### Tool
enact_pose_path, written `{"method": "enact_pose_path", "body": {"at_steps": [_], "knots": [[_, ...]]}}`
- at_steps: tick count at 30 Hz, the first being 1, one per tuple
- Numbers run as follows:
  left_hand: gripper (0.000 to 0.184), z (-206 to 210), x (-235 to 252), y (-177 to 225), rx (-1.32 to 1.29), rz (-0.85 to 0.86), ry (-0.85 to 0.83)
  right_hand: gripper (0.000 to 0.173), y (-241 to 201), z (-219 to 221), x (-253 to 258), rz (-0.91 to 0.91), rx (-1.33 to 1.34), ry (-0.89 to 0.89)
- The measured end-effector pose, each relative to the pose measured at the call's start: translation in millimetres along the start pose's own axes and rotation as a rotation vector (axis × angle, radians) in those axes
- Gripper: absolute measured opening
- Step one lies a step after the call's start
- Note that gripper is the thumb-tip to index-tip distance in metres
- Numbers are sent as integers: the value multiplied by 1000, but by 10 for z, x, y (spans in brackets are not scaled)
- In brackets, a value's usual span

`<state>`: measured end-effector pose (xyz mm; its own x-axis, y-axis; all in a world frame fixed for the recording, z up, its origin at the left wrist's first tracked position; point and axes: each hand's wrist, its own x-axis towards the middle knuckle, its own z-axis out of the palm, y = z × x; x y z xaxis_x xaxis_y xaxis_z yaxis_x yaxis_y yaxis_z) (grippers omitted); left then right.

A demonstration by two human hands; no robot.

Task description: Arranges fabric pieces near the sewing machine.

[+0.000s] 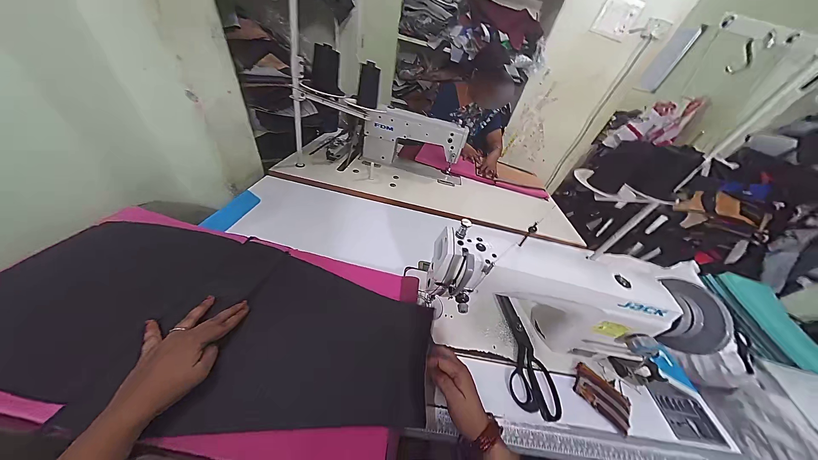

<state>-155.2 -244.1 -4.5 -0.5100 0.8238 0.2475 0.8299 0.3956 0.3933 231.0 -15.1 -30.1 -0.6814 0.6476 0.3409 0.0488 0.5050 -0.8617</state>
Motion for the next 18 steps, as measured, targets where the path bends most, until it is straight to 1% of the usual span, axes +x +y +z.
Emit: {"method": "enact_pose_path", "body": {"at_steps": [2, 4, 7, 8, 9, 11, 13, 15, 16, 18], "knots": [[57, 26, -14, -24, 16, 25, 10, 33, 58, 94, 44, -239, 19, -13], [56, 32, -5, -38, 29, 34, 1, 32, 61, 170, 131, -367, -100, -73], [56, -24, -6, -9, 35, 41, -45, 36, -93, 220, 256, -429, -422, -252], [57, -37, -6, 1, 35, 38, -59, 34, -152, 211, 304, -437, -515, -298], [56, -31, -7, 1, 33, 38, -55, 32, -199, 185, 349, -443, -598, -335], [56, 16, -24, -33, 40, 40, -18, 26, -189, 109, 375, -473, -727, -347], [56, 36, -19, -55, 42, 41, 3, 19, -106, -4, 321, -421, -758, -335], [56, 28, -9, -37, 35, 33, -4, 17, -21, -110, 214, -295, -627, -281], [56, 39, -10, -40, 34, 33, 4, 21, 28, -115, 148, -250, -521, -204], [57, 64, -15, -51, 36, 40, 23, 44, 56, -20, 56, -160, -347, -7]]}}
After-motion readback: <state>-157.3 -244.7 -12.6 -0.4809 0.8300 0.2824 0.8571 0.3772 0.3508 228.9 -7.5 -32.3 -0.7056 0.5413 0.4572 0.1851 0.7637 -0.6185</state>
